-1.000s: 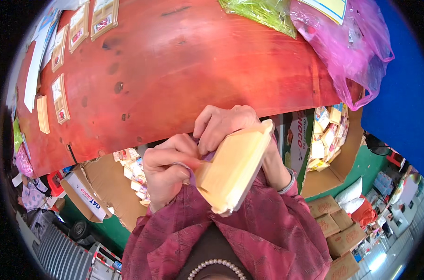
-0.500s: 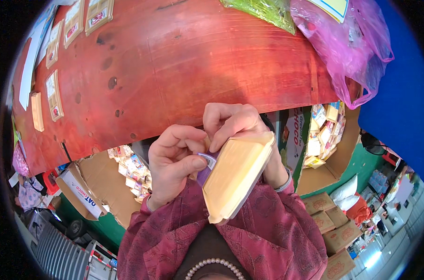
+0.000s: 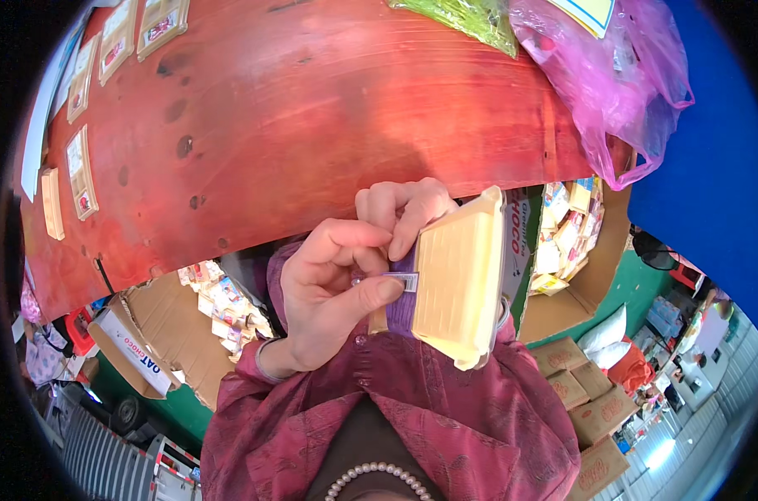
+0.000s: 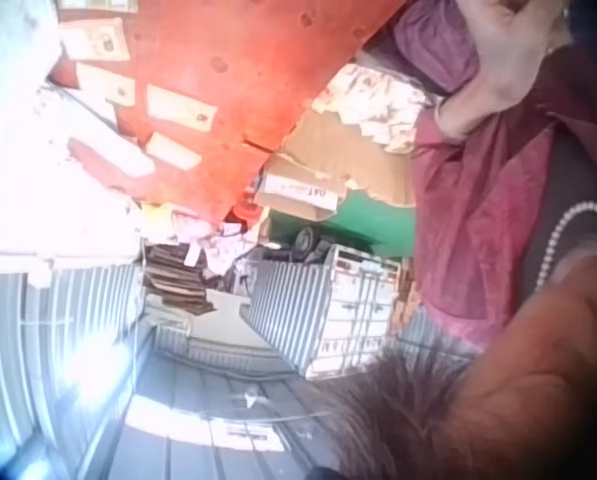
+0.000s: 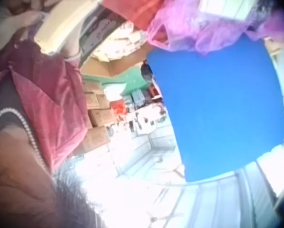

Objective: Applying adhesive labels to small plastic trays containing white treats.

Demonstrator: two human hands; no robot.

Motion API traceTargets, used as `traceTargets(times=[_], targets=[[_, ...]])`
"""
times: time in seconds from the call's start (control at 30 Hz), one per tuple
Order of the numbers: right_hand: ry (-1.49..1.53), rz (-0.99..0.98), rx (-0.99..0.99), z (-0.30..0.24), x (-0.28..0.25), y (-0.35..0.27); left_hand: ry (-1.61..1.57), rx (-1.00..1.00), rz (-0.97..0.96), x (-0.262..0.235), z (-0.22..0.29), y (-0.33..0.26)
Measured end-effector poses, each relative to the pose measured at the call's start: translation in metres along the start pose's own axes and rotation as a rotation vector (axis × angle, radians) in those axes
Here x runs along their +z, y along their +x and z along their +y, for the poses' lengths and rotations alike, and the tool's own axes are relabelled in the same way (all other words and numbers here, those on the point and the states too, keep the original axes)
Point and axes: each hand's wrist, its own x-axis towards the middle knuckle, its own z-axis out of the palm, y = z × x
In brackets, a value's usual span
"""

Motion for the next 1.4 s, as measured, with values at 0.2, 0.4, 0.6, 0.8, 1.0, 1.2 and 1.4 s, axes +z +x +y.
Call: traceTargets(times=[0.2, 0.4, 0.6, 0.8, 1.0, 1.2, 1.4], targets=[[0.139, 0.002, -0.033, 0.01, -0.003, -0.002, -0.071, 0.03, 0.019, 0.005, -0.003, 0.001], [0.241, 0.008, -0.074, 0.01, -0.003, 0.001, -0.233, 0.081, 0.049, 0.005, -0.007, 0.004], [0.241, 0.055, -0.082, 0.011, 0.009, 0.002, -0.257, 0.161, 0.026, 0.0, -0.013, 0.001], [0.212, 0.226, -0.119, 0.0, 0.014, 0.003, -0.227, 0.198, 0.022, 0.005, -0.012, 0.005], [0.155, 0.117, -0.082, 0.001, -0.003, -0.004, -0.118, 0.101, 0.147, 0.01, -0.004, 0.006], [-0.136, 0.043, -0.06, -0.007, -0.006, -0.004, -0.166, -0.08, 0.176, 0.005, -0.007, 0.004], [0.061, 0.118, -0.074, 0.002, 0.002, -0.006, -0.121, -0.062, 0.113, 0.005, -0.009, 0.005]])
